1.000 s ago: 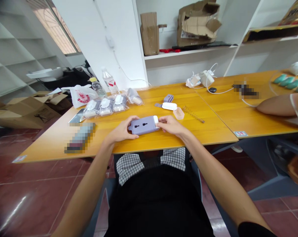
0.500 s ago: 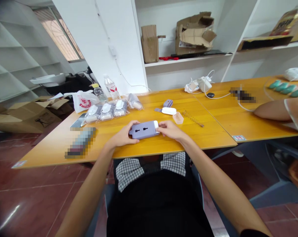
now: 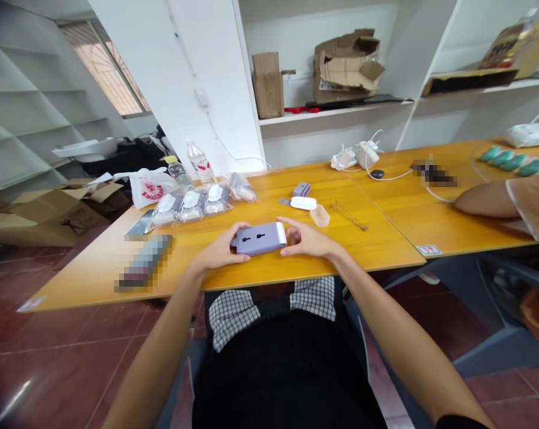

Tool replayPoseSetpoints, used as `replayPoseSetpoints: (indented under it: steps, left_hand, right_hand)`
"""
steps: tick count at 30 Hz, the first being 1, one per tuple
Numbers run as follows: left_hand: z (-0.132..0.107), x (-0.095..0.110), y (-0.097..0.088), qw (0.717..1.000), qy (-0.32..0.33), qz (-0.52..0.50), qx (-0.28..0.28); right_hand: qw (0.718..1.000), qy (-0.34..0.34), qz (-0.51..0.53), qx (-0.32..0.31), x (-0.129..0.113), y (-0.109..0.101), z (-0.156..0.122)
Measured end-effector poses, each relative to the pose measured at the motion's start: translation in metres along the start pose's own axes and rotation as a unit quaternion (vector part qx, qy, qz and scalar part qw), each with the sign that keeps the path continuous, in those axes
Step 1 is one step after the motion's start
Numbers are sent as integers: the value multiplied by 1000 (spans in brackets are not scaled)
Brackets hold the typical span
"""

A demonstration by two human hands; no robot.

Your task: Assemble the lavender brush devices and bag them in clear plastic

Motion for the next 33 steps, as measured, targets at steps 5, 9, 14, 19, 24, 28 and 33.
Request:
replayPoseSetpoints:
  steps: [5,9,14,19,24,28,33]
  left_hand:
    - [0,-2,0,1000,-1,3,0]
    - [1,-2,1,1000,-6,0,-7]
    - [1,2,1,1000,-21,-6,-17]
    - [1,5,0,999,-24,-6,-22]
    - [2,3,1,999,-34,-12,-19]
    - [2,2,1,999,-30,-17,-17]
    - [1,4,1,999,-26,-13,-21]
  right_hand:
    - [1000,9,-2,-5,4,0,2]
    - [1000,7,8,15,11,0,6]
    - [1000,9,5,22,18,-1,8]
    - [999,7,10,35,21,-2,9]
    - [999,5,11,32,17,-1,8]
    - [999,4,-7,31,14,0,7]
    - [1000,1,-2,30,18,-1,9]
Point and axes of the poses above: each hand's wrist, its own z-axis towards the middle knuckle, its own y-axis out of the palm, x = y × z, the point moved 3 cm from there along z, towards the middle knuckle, and after that the axes turned 14 degrees about -x, right-handed, at the moved point
